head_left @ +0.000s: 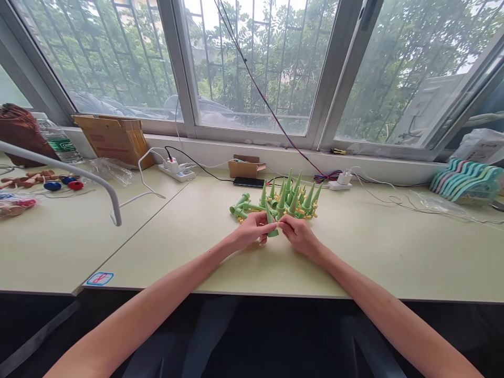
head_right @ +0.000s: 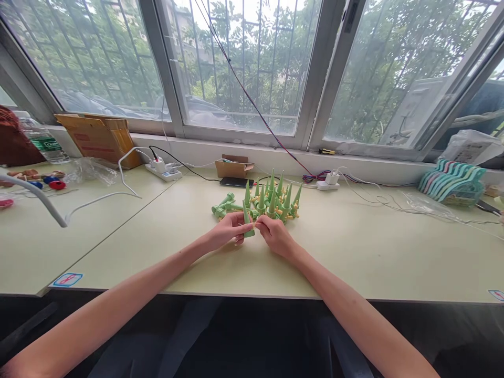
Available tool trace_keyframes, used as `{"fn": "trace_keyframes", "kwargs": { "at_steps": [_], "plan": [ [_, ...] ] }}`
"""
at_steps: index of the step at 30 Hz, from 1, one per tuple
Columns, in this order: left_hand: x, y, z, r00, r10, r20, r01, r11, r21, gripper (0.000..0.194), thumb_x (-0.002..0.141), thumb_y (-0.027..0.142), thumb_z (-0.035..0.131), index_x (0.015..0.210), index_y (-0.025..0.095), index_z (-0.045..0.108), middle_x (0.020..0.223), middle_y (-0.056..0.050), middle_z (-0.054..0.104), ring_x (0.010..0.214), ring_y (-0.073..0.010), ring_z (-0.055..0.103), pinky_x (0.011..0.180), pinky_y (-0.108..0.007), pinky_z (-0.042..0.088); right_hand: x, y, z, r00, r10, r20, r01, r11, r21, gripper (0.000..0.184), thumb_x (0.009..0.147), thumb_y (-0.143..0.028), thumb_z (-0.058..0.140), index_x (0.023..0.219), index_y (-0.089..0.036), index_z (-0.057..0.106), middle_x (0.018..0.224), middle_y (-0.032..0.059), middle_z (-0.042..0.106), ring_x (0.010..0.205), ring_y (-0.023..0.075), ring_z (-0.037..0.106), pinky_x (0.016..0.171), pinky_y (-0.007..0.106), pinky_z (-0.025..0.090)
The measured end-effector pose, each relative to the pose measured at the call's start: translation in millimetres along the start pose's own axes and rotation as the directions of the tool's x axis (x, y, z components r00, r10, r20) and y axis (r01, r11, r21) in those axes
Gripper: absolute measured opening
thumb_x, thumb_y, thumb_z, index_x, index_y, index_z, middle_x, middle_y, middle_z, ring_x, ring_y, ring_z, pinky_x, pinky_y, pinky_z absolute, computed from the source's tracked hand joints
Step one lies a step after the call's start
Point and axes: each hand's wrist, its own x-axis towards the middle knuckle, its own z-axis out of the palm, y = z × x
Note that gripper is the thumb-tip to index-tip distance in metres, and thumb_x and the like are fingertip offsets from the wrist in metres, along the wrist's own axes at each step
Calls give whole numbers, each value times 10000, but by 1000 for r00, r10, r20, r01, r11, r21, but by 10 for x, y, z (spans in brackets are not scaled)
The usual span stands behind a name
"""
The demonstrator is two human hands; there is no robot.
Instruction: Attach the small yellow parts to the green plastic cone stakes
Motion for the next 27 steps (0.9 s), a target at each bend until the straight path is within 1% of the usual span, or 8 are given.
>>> {"fn": "trace_keyframes", "kwargs": {
  "at_steps": [5, 9, 11, 13, 15, 19, 23, 27],
  "plan": [
    [-12, 13, 11, 997, 73, 14, -74, 991, 107, 402, 759, 498, 712, 843, 128, 579, 670, 35, 482, 453, -44, 436, 426, -210, 423, 7, 57, 20, 1000, -9, -1, 9, 999, -46, 316, 990, -389, 357, 747, -202, 430, 606, -38, 436, 544, 107, 356, 549, 242, 304],
    [-12, 10, 13, 992, 125, 24, -128, 971, 203, 370, 795, 482, 676, 863, 132, 576, 651, 37, 468, 457, -48, 407, 416, -203, 376, 7, 86, 42, 1000, -14, -1, 14, 998, -56, 343, 1001, -402, 323, 721, -210, 364, 603, -40, 411, 545, 107, 338, 547, 244, 289],
    [-10, -1, 10, 984, 176, 24, -176, 947, 267, 339, 811, 461, 660, 850, 133, 581, 637, 40, 452, 477, -50, 395, 438, -201, 360, 3, 98, 49, 1000, -11, -1, 11, 998, -68, 353, 1004, -408, 312, 711, -212, 340, 597, -41, 405, 543, 107, 338, 546, 247, 282],
    [-7, -17, 8, 968, 250, 21, -242, 907, 345, 296, 821, 423, 652, 835, 133, 594, 635, 38, 446, 524, -60, 397, 493, -207, 375, -1, 108, 52, 1000, -6, -2, 6, 996, -83, 362, 1006, -412, 305, 704, -214, 322, 594, -40, 405, 540, 107, 339, 546, 251, 278],
    [-3, -37, 6, 949, 315, 14, -288, 848, 444, 250, 827, 380, 644, 824, 133, 607, 627, 37, 441, 555, -70, 388, 532, -216, 376, -3, 114, 54, 1000, 0, -1, 0, 995, -97, 367, 1007, -415, 297, 700, -214, 314, 596, -38, 413, 539, 108, 341, 547, 253, 279],
    [11, -89, -1, 921, 389, 29, -323, 720, 614, 179, 840, 314, 617, 787, 144, 605, 576, 48, 428, 538, -76, 360, 520, -220, 331, -1, 119, 60, 1000, 22, 3, -22, 994, -109, 374, 1008, -419, 284, 698, -214, 321, 597, -32, 431, 531, 108, 354, 544, 254, 285],
    [17, -121, -6, 900, 433, 50, -349, 648, 677, 145, 852, 278, 599, 777, 154, 594, 575, 45, 457, 539, -85, 387, 531, -226, 340, 6, 115, 62, 1000, 21, 1, -21, 993, -115, 378, 1009, -423, 280, 700, -213, 341, 600, -27, 450, 531, 111, 377, 549, 255, 296],
    [12, -102, -6, 897, 441, 43, -335, 612, 716, 134, 850, 266, 612, 774, 157, 597, 579, 42, 465, 543, -90, 391, 539, -229, 347, 15, 105, 55, 1000, 12, -5, -13, 994, -112, 378, 1010, -425, 280, 702, -214, 340, 604, -27, 455, 536, 112, 382, 556, 254, 305]
  ]
}}
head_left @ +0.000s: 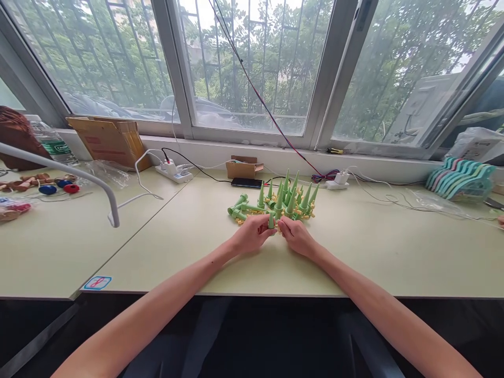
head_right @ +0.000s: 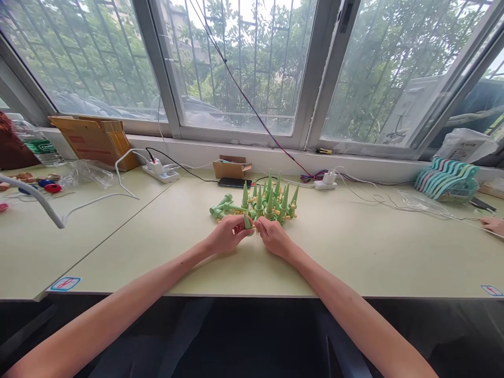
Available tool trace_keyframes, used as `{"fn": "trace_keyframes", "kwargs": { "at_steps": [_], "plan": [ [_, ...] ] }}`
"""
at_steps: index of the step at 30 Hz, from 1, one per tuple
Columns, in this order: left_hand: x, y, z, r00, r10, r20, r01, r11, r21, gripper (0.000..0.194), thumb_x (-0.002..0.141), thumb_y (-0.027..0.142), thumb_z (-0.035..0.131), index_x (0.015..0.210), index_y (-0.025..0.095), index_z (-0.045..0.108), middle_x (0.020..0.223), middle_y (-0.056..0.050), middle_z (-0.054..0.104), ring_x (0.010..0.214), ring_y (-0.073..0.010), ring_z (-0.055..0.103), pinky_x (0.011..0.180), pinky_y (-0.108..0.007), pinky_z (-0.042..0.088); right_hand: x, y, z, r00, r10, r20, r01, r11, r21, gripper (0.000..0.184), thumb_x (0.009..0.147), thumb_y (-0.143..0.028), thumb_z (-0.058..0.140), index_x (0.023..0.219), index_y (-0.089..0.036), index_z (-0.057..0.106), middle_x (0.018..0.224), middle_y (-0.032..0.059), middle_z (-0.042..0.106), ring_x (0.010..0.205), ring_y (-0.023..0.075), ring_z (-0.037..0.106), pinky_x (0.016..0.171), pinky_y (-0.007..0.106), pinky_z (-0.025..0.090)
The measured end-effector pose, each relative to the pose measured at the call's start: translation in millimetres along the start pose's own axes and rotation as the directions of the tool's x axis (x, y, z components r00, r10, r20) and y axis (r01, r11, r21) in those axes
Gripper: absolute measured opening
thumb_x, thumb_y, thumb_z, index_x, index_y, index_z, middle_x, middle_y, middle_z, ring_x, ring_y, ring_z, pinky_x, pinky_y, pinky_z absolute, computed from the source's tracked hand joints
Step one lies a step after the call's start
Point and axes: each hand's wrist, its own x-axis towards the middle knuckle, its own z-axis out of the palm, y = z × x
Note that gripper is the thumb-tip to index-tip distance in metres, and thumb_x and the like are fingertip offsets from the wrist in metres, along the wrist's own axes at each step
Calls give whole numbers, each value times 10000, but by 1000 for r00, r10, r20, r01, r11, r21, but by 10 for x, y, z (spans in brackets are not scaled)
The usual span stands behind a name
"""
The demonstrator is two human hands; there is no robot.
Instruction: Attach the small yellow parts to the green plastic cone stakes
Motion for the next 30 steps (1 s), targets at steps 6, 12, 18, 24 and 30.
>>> {"fn": "trace_keyframes", "kwargs": {
  "at_steps": [6, 12, 18, 24, 30],
  "plan": [
    [6, -12, -19, 1000, 9, -11, -9, 1000, 15, 141, 859, 263, 611, 763, 161, 595, 622, 28, 521, 546, -88, 408, 546, -229, 361, 1, -9, -4, 1000, 1, 2, -1, 1000, 26, 379, 1011, -432, 284, 705, -215, 343, 615, -26, 459, 543, 114, 380, 559, 252, 308],
    [5, -44, -18, 1000, 13, -13, -12, 1000, 21, 165, 873, 266, 595, 748, 163, 569, 728, -5, 601, 563, -88, 428, 560, -231, 386, 10, -24, -8, 1000, 17, 4, -18, 999, 27, 379, 1006, -441, 295, 704, -215, 344, 597, -36, 432, 532, 111, 355, 550, 253, 292],
    [8, -65, -18, 997, 75, -31, -74, 997, 31, 187, 881, 291, 580, 741, 167, 572, 706, -8, 594, 555, -94, 441, 552, -231, 395, 18, -35, -13, 1000, 12, 4, -12, 999, 33, 369, 1006, -421, 300, 706, -212, 353, 591, -42, 426, 531, 106, 354, 554, 247, 295],
    [10, -67, -20, 998, 67, -18, -66, 996, 56, 188, 886, 282, 574, 738, 167, 561, 720, -7, 597, 558, -91, 427, 562, -230, 393, 13, -24, -9, 1000, 4, 7, -4, 1000, 27, 368, 1008, -422, 302, 720, -209, 386, 586, -44, 431, 533, 107, 366, 561, 245, 304],
    [12, -67, -27, 999, 46, -1, -45, 997, 65, 149, 885, 266, 577, 774, 167, 587, 735, -5, 600, 558, -90, 417, 572, -233, 388, 18, -26, -15, 1000, 15, 9, -16, 1000, 16, 384, 1006, -446, 296, 723, -209, 403, 590, -38, 441, 533, 112, 371, 557, 249, 310]
  ]
}}
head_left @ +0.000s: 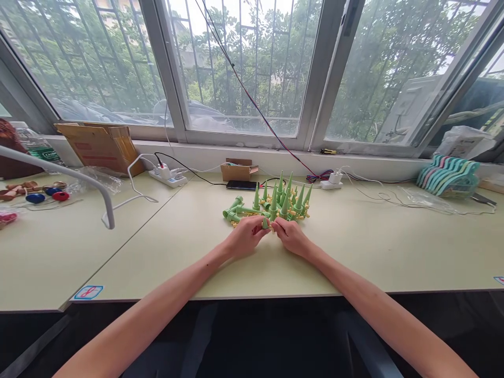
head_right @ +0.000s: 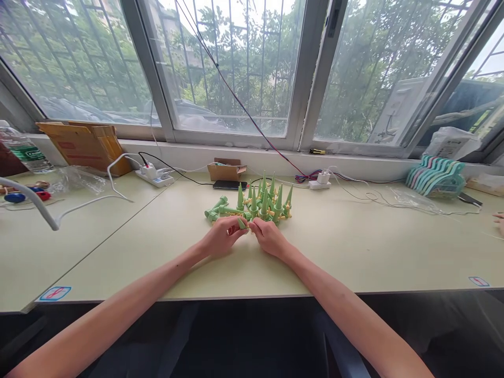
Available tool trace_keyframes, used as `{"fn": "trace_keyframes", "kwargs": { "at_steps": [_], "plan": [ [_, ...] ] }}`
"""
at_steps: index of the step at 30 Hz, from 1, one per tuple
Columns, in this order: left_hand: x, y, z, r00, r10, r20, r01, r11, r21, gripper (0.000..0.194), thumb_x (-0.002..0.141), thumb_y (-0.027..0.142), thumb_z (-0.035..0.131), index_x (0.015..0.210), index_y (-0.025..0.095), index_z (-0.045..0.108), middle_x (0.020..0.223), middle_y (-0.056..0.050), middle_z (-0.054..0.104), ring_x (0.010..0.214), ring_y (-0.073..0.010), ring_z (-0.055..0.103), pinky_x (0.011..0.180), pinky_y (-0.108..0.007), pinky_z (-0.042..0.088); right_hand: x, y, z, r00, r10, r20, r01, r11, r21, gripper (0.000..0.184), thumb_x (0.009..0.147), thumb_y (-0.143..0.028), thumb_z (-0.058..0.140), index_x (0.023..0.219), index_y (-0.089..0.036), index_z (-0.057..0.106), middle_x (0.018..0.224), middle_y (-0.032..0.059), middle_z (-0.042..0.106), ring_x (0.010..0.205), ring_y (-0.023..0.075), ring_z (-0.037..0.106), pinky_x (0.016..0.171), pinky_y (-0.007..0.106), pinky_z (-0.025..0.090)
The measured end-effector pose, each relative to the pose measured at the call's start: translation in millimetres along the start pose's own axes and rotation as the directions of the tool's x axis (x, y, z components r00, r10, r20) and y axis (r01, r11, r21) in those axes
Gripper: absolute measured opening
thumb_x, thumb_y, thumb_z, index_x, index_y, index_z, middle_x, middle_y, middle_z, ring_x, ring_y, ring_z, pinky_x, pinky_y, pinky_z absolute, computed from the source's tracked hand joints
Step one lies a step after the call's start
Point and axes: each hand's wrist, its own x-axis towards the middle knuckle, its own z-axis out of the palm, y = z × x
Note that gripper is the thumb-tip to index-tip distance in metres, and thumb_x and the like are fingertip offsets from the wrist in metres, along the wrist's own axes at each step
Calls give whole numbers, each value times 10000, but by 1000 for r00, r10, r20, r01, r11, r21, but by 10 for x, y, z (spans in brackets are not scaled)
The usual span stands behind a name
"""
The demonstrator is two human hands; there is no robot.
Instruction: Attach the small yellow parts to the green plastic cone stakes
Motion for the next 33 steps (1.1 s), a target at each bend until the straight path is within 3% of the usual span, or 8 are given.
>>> {"fn": "trace_keyframes", "kwargs": {
  "at_steps": [17, 33],
  "plan": [
    [20, -20, -28, 998, 33, -49, -31, 999, 42, 151, 908, 232, 527, 773, 171, 558, 764, -15, 615, 565, -92, 426, 585, -235, 384, 1, -51, -23, 999, -41, 25, 42, 999, -7, 274, 990, -375, 366, 850, -194, 518, 608, -39, 447, 546, 119, 375, 564, 245, 306],
    [28, -13, -22, 994, 81, -71, -73, 991, 113, 105, 892, 227, 555, 830, 182, 627, 623, 25, 526, 541, -96, 430, 576, -236, 370, 20, -34, -35, 999, -52, 14, 53, 998, -36, 263, 989, -352, 363, 852, -201, 529, 631, -25, 490, 565, 126, 416, 578, 245, 318]
  ]
}}
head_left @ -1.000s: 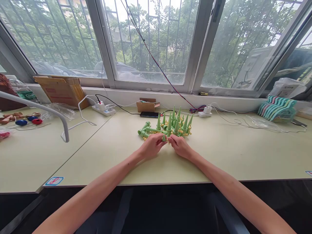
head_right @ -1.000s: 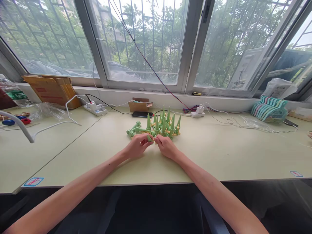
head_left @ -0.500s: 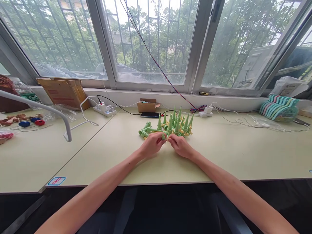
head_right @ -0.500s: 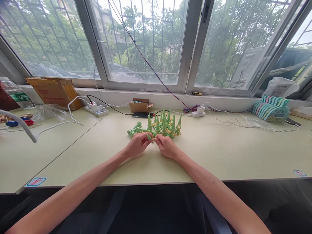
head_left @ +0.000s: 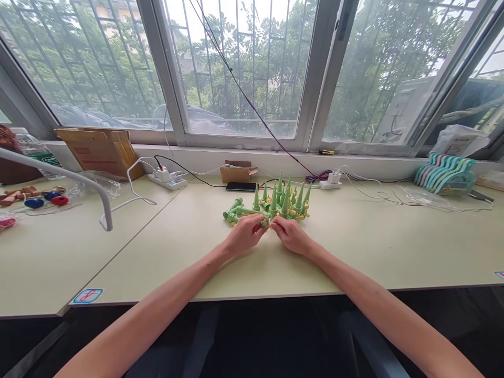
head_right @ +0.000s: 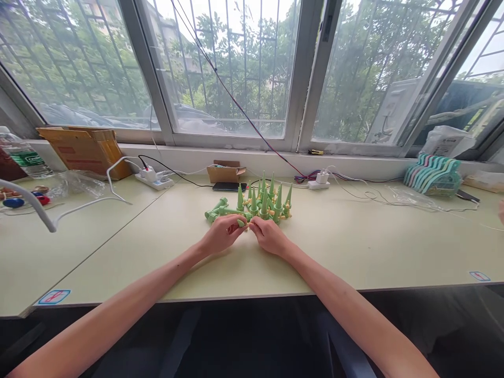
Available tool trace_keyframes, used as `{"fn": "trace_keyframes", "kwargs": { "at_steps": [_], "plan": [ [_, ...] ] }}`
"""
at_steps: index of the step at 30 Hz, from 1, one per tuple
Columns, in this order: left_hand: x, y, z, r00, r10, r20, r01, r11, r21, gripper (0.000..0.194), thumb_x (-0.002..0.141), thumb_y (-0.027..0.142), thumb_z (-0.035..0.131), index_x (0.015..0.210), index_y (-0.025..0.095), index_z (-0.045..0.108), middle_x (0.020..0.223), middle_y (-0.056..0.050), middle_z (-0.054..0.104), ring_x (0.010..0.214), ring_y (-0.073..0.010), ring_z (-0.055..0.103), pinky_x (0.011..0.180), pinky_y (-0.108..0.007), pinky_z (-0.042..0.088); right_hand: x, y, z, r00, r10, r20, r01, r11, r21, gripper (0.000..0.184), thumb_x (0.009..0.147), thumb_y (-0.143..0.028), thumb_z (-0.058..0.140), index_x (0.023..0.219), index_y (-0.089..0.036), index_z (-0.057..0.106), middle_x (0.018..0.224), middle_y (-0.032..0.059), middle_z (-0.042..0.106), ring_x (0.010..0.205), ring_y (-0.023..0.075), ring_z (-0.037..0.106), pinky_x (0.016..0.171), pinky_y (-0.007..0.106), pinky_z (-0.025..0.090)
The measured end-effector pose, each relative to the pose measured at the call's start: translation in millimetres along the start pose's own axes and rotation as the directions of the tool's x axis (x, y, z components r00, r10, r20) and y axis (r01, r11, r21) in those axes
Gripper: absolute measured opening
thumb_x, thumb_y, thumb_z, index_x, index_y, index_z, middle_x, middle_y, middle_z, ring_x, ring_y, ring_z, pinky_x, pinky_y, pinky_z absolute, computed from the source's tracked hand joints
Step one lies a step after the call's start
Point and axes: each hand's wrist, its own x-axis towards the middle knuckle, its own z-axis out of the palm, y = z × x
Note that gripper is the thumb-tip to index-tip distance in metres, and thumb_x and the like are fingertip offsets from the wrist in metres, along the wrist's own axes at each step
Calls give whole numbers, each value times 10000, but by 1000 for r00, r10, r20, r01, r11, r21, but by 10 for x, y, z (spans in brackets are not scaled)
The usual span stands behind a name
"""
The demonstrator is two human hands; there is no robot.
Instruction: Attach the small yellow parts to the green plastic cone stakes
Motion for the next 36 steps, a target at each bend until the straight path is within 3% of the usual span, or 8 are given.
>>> {"fn": "trace_keyframes", "kwargs": {
  "at_steps": [36],
  "plan": [
    [-7, -28, 15, 1000, 2, 14, -3, 999, 34, 95, 883, 238, 571, 825, 179, 618, 594, 38, 481, 541, -98, 413, 551, -232, 352, 5, 17, -17, 1000, -2, 17, 3, 999, -46, 262, 994, -332, 374, 837, -197, 533, 643, -27, 492, 578, 117, 416, 578, 235, 304]
  ]
}}
